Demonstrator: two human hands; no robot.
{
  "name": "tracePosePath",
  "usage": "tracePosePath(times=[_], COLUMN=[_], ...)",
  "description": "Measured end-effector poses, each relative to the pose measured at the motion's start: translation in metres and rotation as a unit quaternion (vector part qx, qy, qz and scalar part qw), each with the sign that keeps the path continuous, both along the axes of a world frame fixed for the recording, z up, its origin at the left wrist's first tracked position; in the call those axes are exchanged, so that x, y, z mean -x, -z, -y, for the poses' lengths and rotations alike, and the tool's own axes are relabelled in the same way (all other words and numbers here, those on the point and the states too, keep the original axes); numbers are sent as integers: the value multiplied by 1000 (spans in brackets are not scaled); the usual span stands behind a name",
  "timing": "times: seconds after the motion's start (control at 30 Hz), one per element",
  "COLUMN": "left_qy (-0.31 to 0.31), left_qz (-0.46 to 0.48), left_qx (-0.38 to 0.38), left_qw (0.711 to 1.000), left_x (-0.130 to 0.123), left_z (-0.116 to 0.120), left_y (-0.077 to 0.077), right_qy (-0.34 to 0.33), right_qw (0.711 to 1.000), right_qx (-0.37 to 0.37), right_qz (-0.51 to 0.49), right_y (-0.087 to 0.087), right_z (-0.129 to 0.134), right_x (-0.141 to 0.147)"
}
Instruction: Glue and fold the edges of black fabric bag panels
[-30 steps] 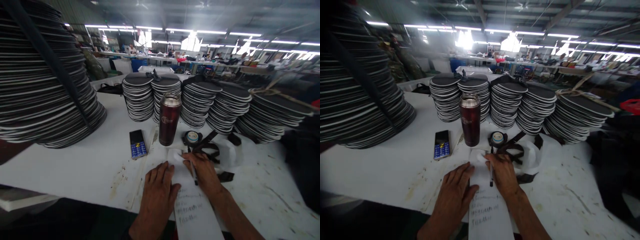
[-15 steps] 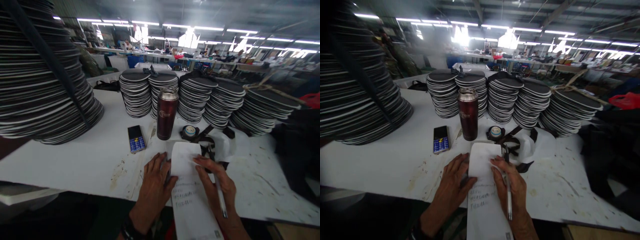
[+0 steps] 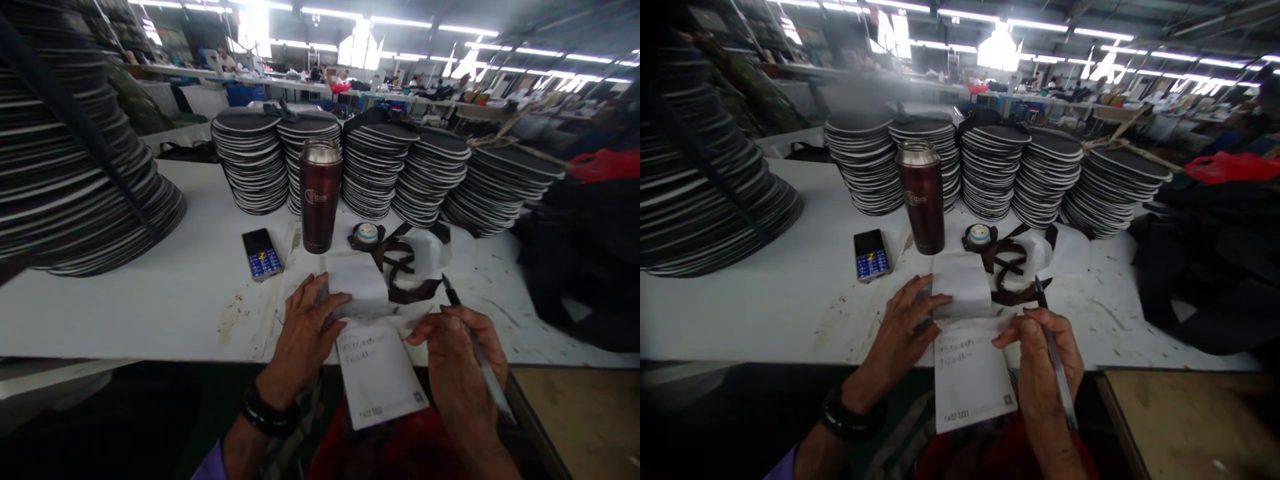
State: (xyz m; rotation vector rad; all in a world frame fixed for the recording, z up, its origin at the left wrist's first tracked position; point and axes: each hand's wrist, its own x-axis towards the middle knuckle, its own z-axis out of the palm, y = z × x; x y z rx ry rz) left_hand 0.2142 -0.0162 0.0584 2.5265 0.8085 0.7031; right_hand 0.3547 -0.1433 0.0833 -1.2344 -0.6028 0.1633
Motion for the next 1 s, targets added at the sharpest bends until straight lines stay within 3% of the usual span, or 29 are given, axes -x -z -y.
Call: tracePosePath(times=[0.23,0.4,0.7,1.0], left_qy=[62,107,89,80], left_qz=[-20,-52,-45,-49], left_qx=[6,-25,-76,-79], left_qw=[998,993,992,992], left_x=[7,15,13,13], left_z=[-3,0,3,3], left_y=[2,0,2,3], right_qy=[23,26,-11,-3], right_qw=[990,965,923,919], right_qx=[107,179,258,277], right_qz=[88,191,284,281], right_y=[27,45,39,46], right_z=[38,68,74,78], right_x=[2,-6,-5,-1])
